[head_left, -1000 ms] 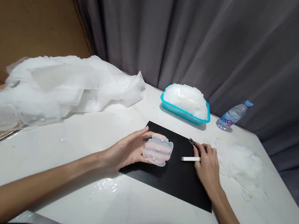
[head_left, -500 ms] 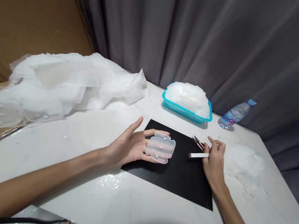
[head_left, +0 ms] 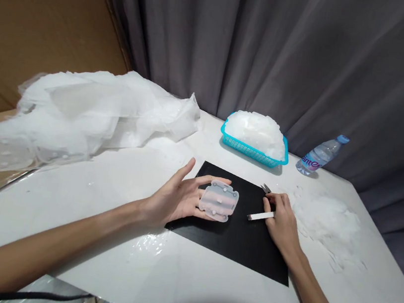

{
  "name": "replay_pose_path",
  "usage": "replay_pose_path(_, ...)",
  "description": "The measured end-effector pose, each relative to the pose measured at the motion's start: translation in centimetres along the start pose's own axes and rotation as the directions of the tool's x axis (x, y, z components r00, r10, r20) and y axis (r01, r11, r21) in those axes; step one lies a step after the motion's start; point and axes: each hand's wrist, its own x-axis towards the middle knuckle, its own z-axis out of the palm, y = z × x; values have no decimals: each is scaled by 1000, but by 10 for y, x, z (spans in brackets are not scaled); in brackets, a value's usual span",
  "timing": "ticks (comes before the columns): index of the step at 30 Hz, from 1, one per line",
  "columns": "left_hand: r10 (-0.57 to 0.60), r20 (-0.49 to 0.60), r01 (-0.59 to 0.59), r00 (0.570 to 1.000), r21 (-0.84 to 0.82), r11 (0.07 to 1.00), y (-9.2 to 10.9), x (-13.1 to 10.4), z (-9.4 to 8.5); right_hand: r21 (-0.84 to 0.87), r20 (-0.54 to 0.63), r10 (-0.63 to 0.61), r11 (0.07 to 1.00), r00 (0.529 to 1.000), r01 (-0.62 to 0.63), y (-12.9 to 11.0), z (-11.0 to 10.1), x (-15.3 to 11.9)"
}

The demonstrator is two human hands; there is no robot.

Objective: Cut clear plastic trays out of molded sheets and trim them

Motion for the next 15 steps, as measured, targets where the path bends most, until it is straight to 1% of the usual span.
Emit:
replay_pose_path(7, 0, -20, 1, 1000, 39, 999, 0, -2, 1, -7, 0, -7, 1000, 1000, 7, 1, 1, 0)
replay_pose_path(11, -1, -41, 4, 999, 69, 998, 0, -3, 2, 14, -17, -58, 998, 998, 58, -1, -2, 0)
replay_pose_path(15, -6, -54, 11, 999, 90, 996, 0, -3, 1, -3, -6, -90, 996, 996, 90, -1, -3, 1)
